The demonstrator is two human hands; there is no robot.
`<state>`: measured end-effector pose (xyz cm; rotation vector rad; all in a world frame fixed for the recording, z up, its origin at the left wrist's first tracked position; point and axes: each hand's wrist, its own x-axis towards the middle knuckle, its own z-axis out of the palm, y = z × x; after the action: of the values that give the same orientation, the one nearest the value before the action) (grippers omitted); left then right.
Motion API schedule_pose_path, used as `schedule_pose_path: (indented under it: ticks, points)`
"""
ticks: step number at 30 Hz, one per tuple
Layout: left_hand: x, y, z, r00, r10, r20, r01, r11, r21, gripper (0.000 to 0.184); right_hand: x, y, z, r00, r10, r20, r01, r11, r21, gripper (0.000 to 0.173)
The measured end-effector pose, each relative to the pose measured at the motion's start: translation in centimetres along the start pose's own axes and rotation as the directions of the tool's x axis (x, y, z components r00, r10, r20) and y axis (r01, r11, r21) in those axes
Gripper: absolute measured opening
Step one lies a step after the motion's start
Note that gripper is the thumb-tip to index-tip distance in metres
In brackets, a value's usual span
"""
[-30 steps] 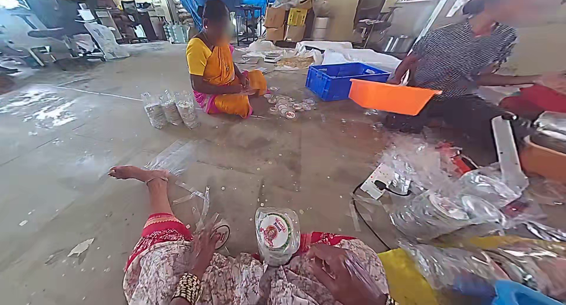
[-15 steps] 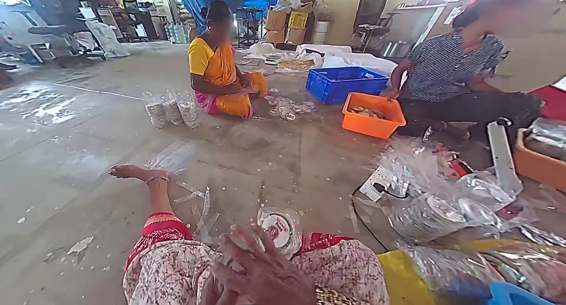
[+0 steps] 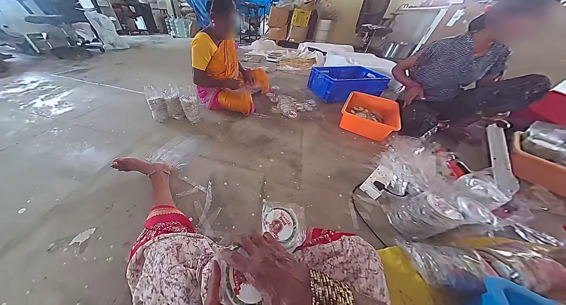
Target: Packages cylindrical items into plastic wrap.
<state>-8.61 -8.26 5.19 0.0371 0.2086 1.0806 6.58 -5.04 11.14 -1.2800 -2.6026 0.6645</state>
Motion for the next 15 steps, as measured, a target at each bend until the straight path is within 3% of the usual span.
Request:
schedule_pose_path:
  ticks: [2,6,8,10,13,15]
  points:
    - [0.4,-0.2,-2.6,0.992,-0.015,0.125,0.019,0.999,-0.037,0.042,-0.2,0.2,-0.6,0.998,0.004,-0.067,0.004,0.994,0.111,0.091]
    - [-0.2,-0.7,-1.0,0.997,0.011,-0.081,-0.012,1.0,-0.012,0.039,-0.4,0.0,-2.3,0.987,0.052,-0.149,-0.02,0.977,0.212,0.091]
    - [0.0,-1.1,-0.5,0.999,0.017,0.038,-0.017,1.0,0.018,0.045,-0.5,-0.7,-1.6,0.985,0.144,-0.095,-0.131,0.983,0.129,0.098]
    - [0.5,-1.1,0.1,0.989,0.02,0.145,-0.036,0.994,0.108,0.051,-0.7,-1.0,-1.0,0.977,0.206,0.053,-0.209,0.976,0.053,0.109]
    - [0.3,-0.9,3.5,0.995,0.03,-0.1,0.004,0.948,0.319,0.061,-1.1,-0.6,-1.2,0.96,0.172,0.221,-0.177,0.984,0.001,0.114]
    - [0.1,-0.7,3.9,0.986,-0.039,-0.162,0.091,0.941,0.325,0.064,-1.5,-0.4,-1.7,0.936,0.144,0.321,-0.148,0.989,-0.011,0.112]
